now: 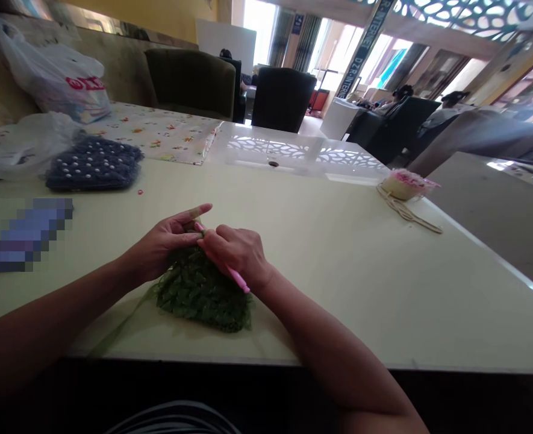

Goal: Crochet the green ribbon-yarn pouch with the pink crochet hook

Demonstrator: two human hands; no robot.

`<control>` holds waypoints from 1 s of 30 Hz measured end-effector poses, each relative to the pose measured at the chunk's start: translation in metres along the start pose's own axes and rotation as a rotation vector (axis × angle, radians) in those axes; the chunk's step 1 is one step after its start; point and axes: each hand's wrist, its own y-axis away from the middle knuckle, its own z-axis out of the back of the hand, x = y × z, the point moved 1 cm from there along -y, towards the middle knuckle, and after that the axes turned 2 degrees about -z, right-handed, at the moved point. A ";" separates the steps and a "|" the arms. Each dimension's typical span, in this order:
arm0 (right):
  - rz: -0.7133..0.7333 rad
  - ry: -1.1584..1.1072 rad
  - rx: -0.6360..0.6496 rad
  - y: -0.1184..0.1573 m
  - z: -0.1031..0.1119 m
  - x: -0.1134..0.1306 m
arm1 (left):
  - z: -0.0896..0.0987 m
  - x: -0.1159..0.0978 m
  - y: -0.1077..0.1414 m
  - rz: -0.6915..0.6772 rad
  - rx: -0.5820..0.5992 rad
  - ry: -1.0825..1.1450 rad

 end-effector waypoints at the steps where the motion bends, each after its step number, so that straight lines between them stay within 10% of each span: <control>1: 0.029 0.096 0.001 0.000 -0.001 0.002 | -0.001 0.001 0.002 -0.034 -0.023 -0.041; 6: 0.100 0.436 -0.032 -0.001 -0.004 0.020 | -0.010 0.001 0.009 -0.187 -0.159 -0.267; 9: 0.031 0.519 -0.053 -0.001 -0.004 0.030 | -0.013 -0.002 0.010 -0.056 -0.148 -0.109; 14: 0.096 0.320 -0.111 0.001 0.000 0.029 | -0.006 -0.014 0.007 0.203 0.041 0.099; 22: 0.240 -0.066 -0.177 0.003 0.004 0.006 | -0.001 -0.023 0.007 0.217 0.169 0.152; 30: 0.022 -0.329 -0.079 0.000 0.012 0.007 | 0.008 -0.030 0.004 0.123 0.128 0.056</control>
